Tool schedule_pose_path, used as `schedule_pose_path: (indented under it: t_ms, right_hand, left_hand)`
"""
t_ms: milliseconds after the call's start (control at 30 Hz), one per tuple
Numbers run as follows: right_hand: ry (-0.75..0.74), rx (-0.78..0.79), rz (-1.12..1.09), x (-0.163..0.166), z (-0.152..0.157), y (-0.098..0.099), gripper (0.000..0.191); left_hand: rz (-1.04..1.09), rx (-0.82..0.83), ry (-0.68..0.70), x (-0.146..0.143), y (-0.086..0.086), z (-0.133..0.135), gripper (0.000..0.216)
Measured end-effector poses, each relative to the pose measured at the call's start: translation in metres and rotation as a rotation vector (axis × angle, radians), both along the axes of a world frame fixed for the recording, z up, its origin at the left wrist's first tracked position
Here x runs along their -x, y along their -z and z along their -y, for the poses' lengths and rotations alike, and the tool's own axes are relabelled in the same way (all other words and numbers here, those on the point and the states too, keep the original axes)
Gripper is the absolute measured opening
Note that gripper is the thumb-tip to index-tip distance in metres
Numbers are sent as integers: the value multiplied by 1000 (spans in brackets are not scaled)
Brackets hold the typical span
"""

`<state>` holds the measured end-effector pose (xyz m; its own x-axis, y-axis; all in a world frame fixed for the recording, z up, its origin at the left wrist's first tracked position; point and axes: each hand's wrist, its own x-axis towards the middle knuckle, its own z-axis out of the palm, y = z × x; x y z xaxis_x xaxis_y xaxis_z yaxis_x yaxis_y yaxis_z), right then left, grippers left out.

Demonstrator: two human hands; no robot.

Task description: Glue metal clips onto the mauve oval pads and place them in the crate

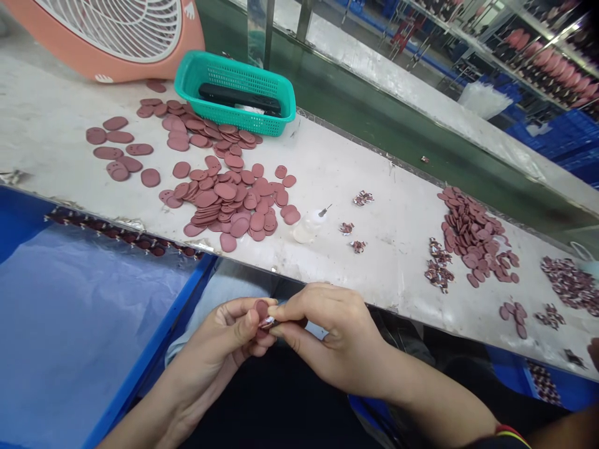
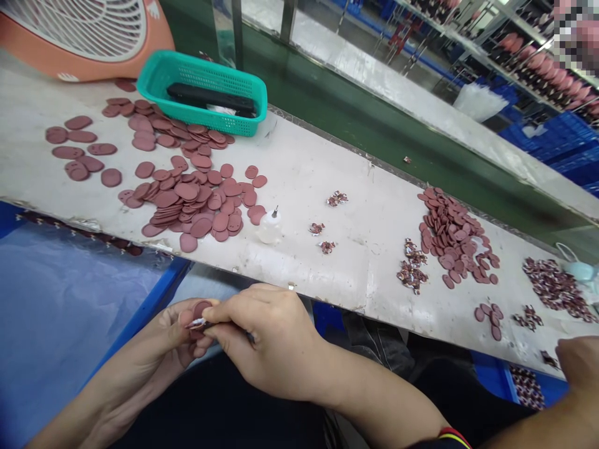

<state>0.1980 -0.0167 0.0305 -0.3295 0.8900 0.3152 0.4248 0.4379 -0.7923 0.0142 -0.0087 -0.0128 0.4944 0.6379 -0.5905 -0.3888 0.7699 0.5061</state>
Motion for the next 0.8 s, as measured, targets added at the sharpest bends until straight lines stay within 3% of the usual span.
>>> schedule_pose_path:
  t_ms: [400,633,800]
  right_hand:
    - [-3,26,9,3,-3,1,9]
    - [-16,18,21,5,-2,-2,9]
    - [-66,-32,69,7,-3,-9,11]
  left_hand:
    - [-5,61,-72,-1,0,-1,34]
    - [-1,12,-63,3,-4,0,38]
    - [80,-30,-21,8,1,1,28]
